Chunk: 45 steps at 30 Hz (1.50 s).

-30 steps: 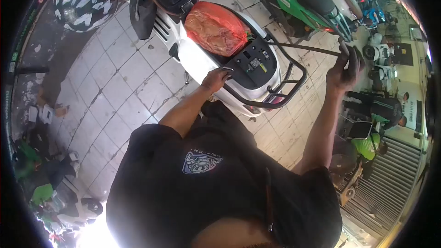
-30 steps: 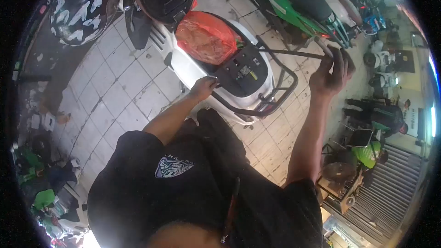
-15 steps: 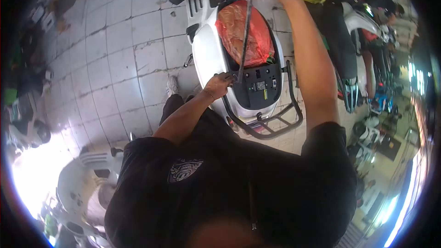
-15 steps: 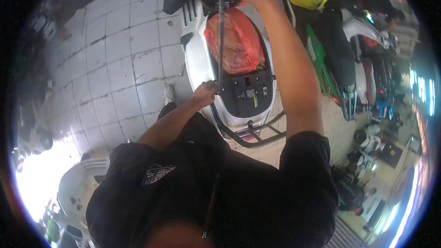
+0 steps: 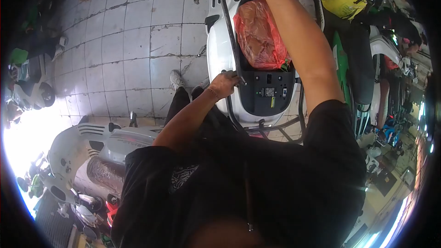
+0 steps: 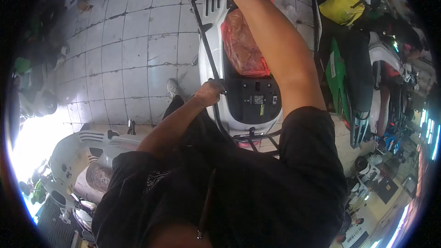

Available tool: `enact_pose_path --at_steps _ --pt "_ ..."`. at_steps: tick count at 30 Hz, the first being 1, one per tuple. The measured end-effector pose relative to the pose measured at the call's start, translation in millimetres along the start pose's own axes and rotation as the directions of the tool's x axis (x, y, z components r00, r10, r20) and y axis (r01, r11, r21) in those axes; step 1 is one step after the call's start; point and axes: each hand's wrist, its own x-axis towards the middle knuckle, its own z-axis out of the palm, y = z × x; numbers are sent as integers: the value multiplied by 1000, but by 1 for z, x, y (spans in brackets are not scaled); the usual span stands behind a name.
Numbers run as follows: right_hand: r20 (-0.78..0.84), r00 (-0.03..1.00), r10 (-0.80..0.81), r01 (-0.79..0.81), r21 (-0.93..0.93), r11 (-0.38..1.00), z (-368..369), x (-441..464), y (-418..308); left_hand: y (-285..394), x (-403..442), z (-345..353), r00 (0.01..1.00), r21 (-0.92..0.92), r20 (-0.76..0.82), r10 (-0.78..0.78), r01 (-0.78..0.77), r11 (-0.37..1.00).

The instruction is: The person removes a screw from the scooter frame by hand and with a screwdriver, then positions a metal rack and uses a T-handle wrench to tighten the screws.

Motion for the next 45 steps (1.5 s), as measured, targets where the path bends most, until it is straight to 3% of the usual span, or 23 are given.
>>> enact_pose_path --at_steps 3,12,15,16,18,22,27,28,29,32,35,36,37,38,40,42,45 --pt "48 997 -54 56 -29 998 -1 2 12 0 -1 2 999 5 -33 9 -9 1000" --pt "65 994 86 -90 65 994 2 -1 42 -5 0 8 999 -20 21 -32 32 999" --pt "117 993 -6 -8 117 993 13 9 74 -8 0 12 1000 -8 -3 -7 7 1000" --pt "143 987 73 -84 74 994 15 11 84 -9 0 14 1000 3 -25 17 -17 1000" --pt "114 993 -34 37 -26 999 39 19 106 -7 2 11 1000 23 0 13 -13 1000" --pt "191 968 160 -149 -68 986 91 -7 111 -4 3 7 999 26 -11 34 -33 999" --pt "136 970 201 -173 -194 966 89 -13 101 -15 -1 20 997 92 80 -5 -2 996" --pt "120 965 233 -196 -260 946 80 -15 97 -14 1 17 991 88 131 -26 14 996" --pt "7 992 129 -122 -269 955 70 -21 107 -9 4 10 991 91 135 -3 -9 996" --pt "-76 996 49 -68 -262 963 32 -43 126 10 11 -12 1000 -101 5 12 -12 995" --pt "-215 956 198 -273 -415 868 23 -60 97 12 11 -10 1000 -62 3 9 -9 998" --pt "-171 964 201 -259 -462 848 22 -61 91 17 16 -16 999 -126 30 24 -20 992" --pt "-170 984 56 -138 -527 838 25 -65 87 18 18 -18 998 -137 34 47 -42 990" --pt "-146 989 35 -118 -611 783 22 -64 90 15 19 -15 993 -56 115 -7 14 998" --pt "-207 967 147 -251 -694 675 16 -77 58 6 18 -11 990 -122 12 138 -136 983" --pt "-434 873 225 -481 -685 547 -2 -101 61 11 19 -15 991 -72 54 121 -117 990" --pt "-613 784 96 -559 -631 538 -35 -170 32 15 20 -19 983 -76 62 171 -166 983"
